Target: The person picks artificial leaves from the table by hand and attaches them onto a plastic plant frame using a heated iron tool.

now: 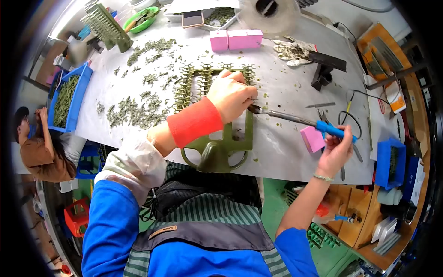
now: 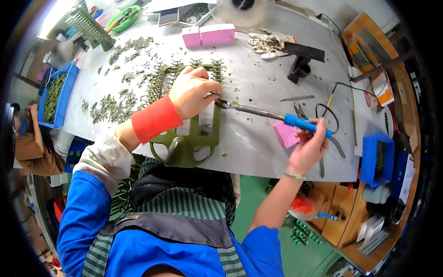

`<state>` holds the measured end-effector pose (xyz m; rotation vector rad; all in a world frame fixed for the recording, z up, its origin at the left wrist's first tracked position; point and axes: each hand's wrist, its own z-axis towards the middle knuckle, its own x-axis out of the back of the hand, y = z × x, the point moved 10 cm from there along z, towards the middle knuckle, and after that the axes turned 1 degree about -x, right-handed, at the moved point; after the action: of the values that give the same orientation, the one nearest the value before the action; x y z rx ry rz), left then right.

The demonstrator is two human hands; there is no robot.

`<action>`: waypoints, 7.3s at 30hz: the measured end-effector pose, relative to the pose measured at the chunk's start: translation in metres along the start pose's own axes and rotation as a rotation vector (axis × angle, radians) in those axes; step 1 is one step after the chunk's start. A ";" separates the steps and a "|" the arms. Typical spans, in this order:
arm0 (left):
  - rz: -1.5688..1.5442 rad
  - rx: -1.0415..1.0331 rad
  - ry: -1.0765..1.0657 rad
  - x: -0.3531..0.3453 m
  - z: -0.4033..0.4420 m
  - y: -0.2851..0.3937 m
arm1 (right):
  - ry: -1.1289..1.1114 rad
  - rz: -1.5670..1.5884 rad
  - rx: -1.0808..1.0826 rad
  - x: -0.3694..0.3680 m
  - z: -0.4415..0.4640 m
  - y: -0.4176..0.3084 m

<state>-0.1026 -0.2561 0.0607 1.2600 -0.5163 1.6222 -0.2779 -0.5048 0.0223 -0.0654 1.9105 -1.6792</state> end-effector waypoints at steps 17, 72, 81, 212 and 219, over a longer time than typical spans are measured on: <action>0.249 0.794 -0.017 0.093 -0.208 -0.379 | 0.008 -0.068 0.046 0.017 -0.001 -0.025; -0.259 1.070 0.020 0.082 -0.230 -0.434 | 0.144 -0.138 0.158 0.022 -0.013 -0.060; 0.089 0.869 0.025 0.081 -0.193 -0.432 | 0.171 -0.071 0.128 0.035 -0.009 -0.059; 0.215 0.522 -0.030 0.058 -0.092 -0.338 | 0.226 -0.018 0.134 0.063 -0.001 -0.056; -0.328 0.589 0.329 0.108 -0.114 -0.273 | 0.177 -0.001 0.057 0.050 -0.009 -0.052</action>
<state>0.0832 -0.0019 0.0545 1.3622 0.3866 1.7012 -0.3409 -0.5279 0.0508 0.1080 1.9885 -1.7904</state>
